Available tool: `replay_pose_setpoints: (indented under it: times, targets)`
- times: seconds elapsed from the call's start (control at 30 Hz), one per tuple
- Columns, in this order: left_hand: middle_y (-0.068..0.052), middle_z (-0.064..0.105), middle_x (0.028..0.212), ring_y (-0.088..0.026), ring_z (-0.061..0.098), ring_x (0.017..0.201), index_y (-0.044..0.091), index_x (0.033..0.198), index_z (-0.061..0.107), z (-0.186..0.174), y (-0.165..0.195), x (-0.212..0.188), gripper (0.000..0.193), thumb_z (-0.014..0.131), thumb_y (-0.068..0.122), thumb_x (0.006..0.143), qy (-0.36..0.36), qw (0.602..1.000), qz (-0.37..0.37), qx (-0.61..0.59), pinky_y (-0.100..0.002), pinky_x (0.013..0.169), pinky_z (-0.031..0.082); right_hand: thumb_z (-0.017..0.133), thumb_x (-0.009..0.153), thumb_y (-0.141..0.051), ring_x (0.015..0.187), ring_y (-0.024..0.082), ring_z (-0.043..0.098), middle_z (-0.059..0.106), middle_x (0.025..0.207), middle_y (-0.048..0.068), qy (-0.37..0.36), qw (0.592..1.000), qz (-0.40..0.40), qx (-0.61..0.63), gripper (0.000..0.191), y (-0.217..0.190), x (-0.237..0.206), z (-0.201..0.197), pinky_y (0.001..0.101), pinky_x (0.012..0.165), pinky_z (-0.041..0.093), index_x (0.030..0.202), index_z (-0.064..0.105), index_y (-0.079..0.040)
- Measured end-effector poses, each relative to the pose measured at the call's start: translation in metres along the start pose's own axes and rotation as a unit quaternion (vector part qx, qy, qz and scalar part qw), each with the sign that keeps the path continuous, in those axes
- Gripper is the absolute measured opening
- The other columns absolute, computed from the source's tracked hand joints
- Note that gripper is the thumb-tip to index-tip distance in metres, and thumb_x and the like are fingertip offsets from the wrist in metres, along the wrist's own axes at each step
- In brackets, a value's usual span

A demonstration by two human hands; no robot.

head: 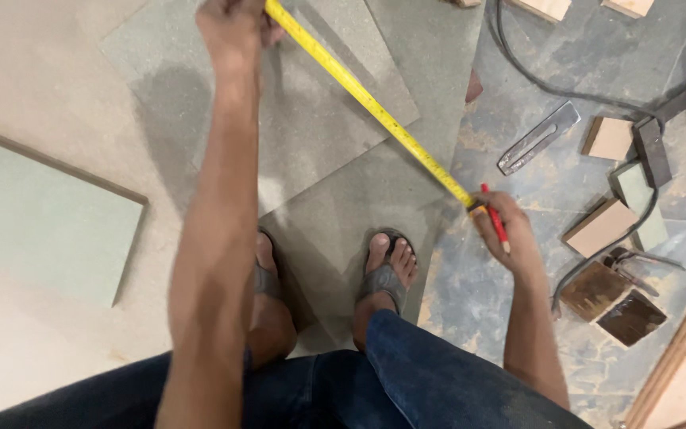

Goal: The person measures a large rectangular tile on the floor using a tape measure and marks it with a red pencil. They also use a small wooden block as a guide to draw a straight line on the tile.

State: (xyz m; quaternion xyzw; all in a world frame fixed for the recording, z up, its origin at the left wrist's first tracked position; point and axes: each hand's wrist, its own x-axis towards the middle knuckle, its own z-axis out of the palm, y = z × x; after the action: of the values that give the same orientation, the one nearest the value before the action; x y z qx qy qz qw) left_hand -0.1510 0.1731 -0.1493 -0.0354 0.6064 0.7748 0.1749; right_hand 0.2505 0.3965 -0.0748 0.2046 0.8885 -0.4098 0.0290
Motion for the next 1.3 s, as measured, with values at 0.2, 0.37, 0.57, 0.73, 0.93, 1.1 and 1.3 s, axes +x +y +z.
replay_pose_setpoints:
  times: [0.2, 0.37, 0.57, 0.73, 0.93, 1.1, 1.3]
  targets:
    - [-0.006, 0.069, 0.059, -0.014, 0.066, 0.044, -0.001, 0.076, 0.070, 0.058, -0.021, -0.022, 0.023, 0.070, 0.015, 0.094, 0.040, 0.983, -0.052, 0.171, -0.028, 0.040, 0.054, 0.061, 0.098, -0.010, 0.082, 0.028, 0.070, 0.069, 0.095, 0.016, -0.004, 0.997, 0.047, 0.056, 0.018, -0.037, 0.008, 0.029, 0.0354, 0.076, 0.054, 0.112, 0.070, -0.002]
    - [-0.007, 0.070, 0.059, -0.024, 0.070, 0.055, 0.004, 0.065, 0.066, 0.066, -0.025, -0.034, 0.041, 0.076, 0.036, 0.090, 0.033, 0.890, -0.015, 0.454, -0.041, 0.058, 0.054, 0.060, 0.098, -0.008, 0.086, 0.030, 0.070, 0.069, 0.097, 0.018, 0.023, 0.996, 0.027, 0.084, 0.018, -0.064, 0.017, 0.031, 0.0363, 0.080, 0.054, 0.112, 0.069, 0.000]
    - [-0.011, 0.071, 0.067, -0.034, 0.071, 0.068, 0.007, 0.065, 0.065, 0.063, -0.032, -0.028, 0.041, 0.079, 0.042, 0.083, 0.044, 0.851, 0.037, 0.522, -0.049, 0.063, 0.054, 0.061, 0.096, -0.008, 0.088, 0.035, 0.069, 0.067, 0.102, 0.020, 0.052, 0.996, 0.053, 0.042, 0.020, -0.061, 0.014, 0.042, 0.0395, 0.079, 0.054, 0.114, 0.066, 0.001]
    - [-0.011, 0.071, 0.069, -0.034, 0.071, 0.070, 0.007, 0.067, 0.066, 0.063, -0.032, -0.031, 0.041, 0.078, 0.041, 0.085, 0.041, 0.843, 0.044, 0.534, -0.049, 0.064, 0.054, 0.062, 0.098, -0.006, 0.093, 0.040, 0.067, 0.065, 0.104, 0.020, 0.057, 0.998, 0.026, -0.006, 0.016, -0.056, 0.016, 0.053, 0.0450, 0.081, 0.053, 0.112, 0.068, -0.001]
    - [-0.010, 0.072, 0.069, -0.034, 0.071, 0.069, 0.007, 0.071, 0.066, 0.064, -0.034, -0.031, 0.038, 0.078, 0.041, 0.084, 0.048, 0.843, 0.060, 0.532, -0.049, 0.063, 0.054, 0.061, 0.099, -0.006, 0.092, 0.039, 0.067, 0.066, 0.105, 0.020, 0.067, 0.997, 0.031, -0.014, 0.017, -0.054, 0.014, 0.056, 0.0441, 0.081, 0.054, 0.114, 0.069, -0.003]
    - [-0.010, 0.068, 0.064, -0.030, 0.065, 0.059, 0.004, 0.071, 0.065, 0.062, -0.037, -0.041, 0.037, 0.075, 0.033, 0.092, 0.082, 0.891, 0.109, 0.433, -0.046, 0.059, 0.052, 0.070, 0.096, -0.009, 0.085, 0.030, 0.068, 0.067, 0.103, 0.017, 0.104, 0.993, 0.057, -0.025, 0.022, -0.038, 0.013, 0.055, 0.0400, 0.076, 0.055, 0.117, 0.065, -0.003]
    - [-0.004, 0.059, 0.059, -0.014, 0.050, 0.048, 0.001, 0.073, 0.059, 0.037, -0.056, -0.101, 0.038, 0.063, 0.023, 0.103, 0.148, 0.983, 0.020, 0.106, -0.033, 0.044, 0.041, 0.090, 0.094, -0.011, 0.086, 0.016, 0.066, 0.071, 0.109, 0.009, 0.137, 0.991, 0.001, -0.010, 0.041, 0.004, 0.090, 0.008, 0.0317, 0.076, 0.056, 0.120, 0.060, -0.001]
